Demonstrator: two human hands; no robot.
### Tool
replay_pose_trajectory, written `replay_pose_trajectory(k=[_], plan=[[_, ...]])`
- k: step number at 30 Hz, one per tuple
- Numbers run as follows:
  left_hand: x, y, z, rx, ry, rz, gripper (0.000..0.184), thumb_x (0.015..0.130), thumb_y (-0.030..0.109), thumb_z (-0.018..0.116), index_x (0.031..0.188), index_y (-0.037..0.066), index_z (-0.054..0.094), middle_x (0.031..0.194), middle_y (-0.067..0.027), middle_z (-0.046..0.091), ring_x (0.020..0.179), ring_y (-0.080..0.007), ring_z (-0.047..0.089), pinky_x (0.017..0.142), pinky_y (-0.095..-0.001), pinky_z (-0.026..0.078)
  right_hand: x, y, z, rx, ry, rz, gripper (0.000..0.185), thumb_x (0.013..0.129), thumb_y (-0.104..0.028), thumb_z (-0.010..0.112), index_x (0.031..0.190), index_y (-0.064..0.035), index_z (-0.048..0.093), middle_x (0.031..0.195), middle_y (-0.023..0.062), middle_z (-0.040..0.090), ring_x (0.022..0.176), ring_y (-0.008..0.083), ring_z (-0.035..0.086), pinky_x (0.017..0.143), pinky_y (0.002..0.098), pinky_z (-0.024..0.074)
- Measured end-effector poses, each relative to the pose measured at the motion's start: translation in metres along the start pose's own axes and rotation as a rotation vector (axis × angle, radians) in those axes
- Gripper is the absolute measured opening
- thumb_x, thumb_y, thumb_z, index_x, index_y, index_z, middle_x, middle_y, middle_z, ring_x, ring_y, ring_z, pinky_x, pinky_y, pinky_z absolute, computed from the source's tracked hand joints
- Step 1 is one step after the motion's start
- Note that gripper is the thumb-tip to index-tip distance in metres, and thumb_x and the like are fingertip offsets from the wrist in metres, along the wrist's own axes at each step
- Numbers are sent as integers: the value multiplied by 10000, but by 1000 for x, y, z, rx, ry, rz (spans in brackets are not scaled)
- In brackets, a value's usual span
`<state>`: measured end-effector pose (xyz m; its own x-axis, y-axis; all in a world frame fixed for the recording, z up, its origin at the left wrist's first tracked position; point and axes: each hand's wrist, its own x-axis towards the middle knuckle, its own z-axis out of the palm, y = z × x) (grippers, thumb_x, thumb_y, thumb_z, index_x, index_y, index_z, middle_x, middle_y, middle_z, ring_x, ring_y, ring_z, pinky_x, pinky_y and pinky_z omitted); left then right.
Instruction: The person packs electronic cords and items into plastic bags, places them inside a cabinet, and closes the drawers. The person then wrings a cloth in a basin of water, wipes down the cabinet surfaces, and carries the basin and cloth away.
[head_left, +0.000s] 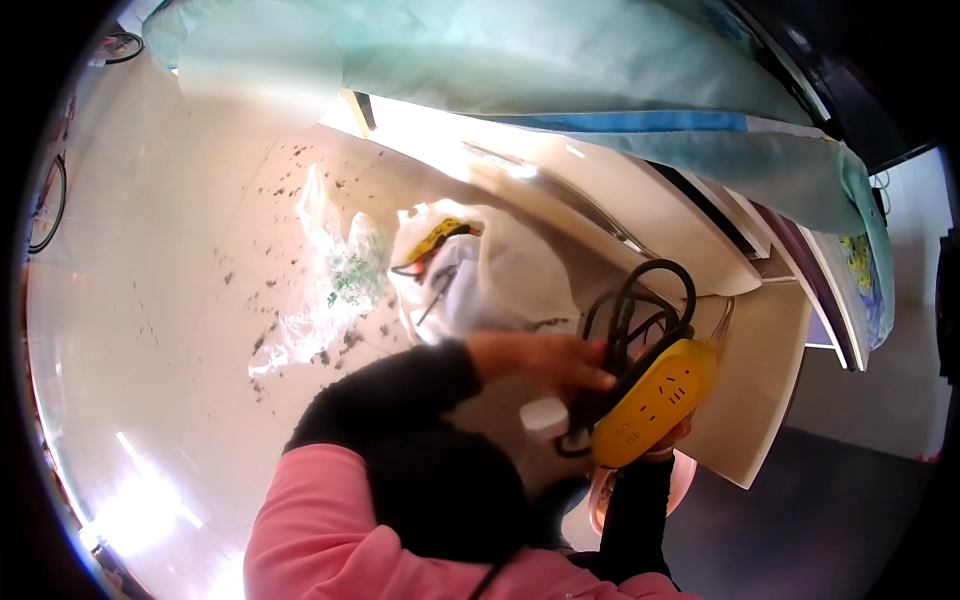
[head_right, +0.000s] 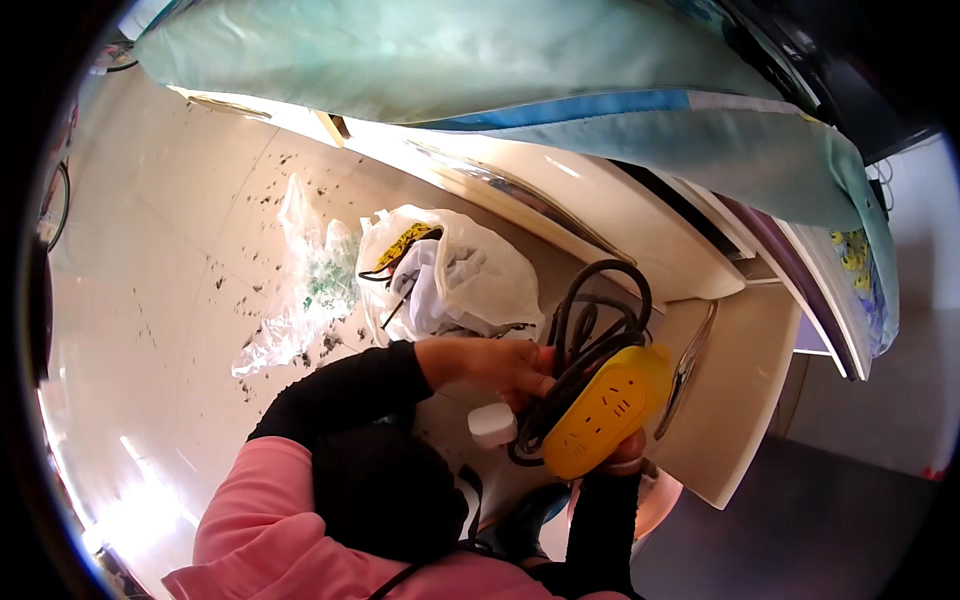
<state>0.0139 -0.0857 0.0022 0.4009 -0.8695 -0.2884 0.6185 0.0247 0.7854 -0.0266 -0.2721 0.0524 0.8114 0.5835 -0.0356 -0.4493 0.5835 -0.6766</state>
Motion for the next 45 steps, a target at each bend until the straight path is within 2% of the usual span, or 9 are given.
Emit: replay_pose_trajectory(k=[2, 8, 12, 19, 24, 27, 31, 35, 45], plan=[[-2, 3, 3, 451, 279, -42, 445, 852, 396, 600, 1079, 14, 621, 940, -96, 647, 822, -150, 595, 718, -262, 479, 1, 9, -7, 60, -11, -86, 825, 688, -479, 727, 1330, -115, 359, 1299, 181, 393, 1163, 318, 434, 1002, 402, 370], [-36, 34, 5, 251, 325, 271, 294, 828, 276, 668, 970, 19, 649, 889, -35, 653, 808, -80, 577, 705, -220, 463, 12, -15, -21, 258, -235, -238, 838, 655, -383, 784, 1294, -98, 326, 1130, 115, 431, 1054, 269, 462, 1003, 451, 314], [-103, 18, -40, 73, 716, 546, 206, 884, 111, 569, 1040, -19, 606, 931, -90, 647, 879, -146, 619, 742, -268, 522, 4, -44, -5, 267, -363, -215, 670, 722, -334, 748, 1208, -103, 349, 1052, 93, 485, 951, 248, 521, 953, 498, 332], [-216, -74, -90, 681, 1911, 144, 344, 775, 157, 639, 1066, -19, 591, 1048, -177, 617, 973, -282, 591, 849, -347, 452, 14, -52, 16, 260, -397, -104, 419, 830, -315, 644, 1070, -105, 372, 920, 124, 539, 827, 270, 572, 898, 504, 384], [-245, -131, -120, 842, 1931, -644, 811, 714, 407, 681, 1343, 33, 333, 1366, -202, 371, 1282, -365, 309, 1054, -409, 246, 33, -39, 27, 298, -495, -98, 527, 755, -330, 727, 1076, -115, 369, 910, 109, 549, 823, 279, 583, 885, 495, 405], [-253, -132, -122, 528, 1827, -674, 985, 674, 520, 673, 1383, 1, 227, 1419, -227, 269, 1323, -397, 209, 1078, -424, 198, 45, -34, 35, 321, -582, -67, 613, 715, -298, 759, 1132, -99, 356, 947, 104, 525, 837, 260, 568, 888, 484, 400], [-269, -135, -129, 414, 1573, -424, 946, 645, 582, 682, 1209, -137, 438, 1203, -300, 500, 1167, -360, 467, 976, -365, 365, 55, -26, 46, 343, -624, -14, 627, 704, -311, 766, 1131, -98, 358, 937, 106, 525, 829, 261, 568, 871, 486, 406], [-277, -150, -141, 297, 1349, -279, 462, 702, 417, 715, 891, 0, 655, 784, -82, 637, 703, -167, 602, 607, -292, 489, 68, -8, 53, 386, -643, 33, 624, 705, -318, 763, 1124, -100, 356, 938, 117, 520, 822, 281, 564, 861, 500, 400], [-317, -143, -129, -136, 1879, 409, 74, 836, 77, 541, 909, 71, 526, 780, -15, 556, 619, -124, 563, 514, -274, 473, 106, 29, 59, 531, -745, 107, 689, 665, -387, 780, 1101, -114, 322, 986, 165, 506, 847, 311, 544, 904, 549, 352]])
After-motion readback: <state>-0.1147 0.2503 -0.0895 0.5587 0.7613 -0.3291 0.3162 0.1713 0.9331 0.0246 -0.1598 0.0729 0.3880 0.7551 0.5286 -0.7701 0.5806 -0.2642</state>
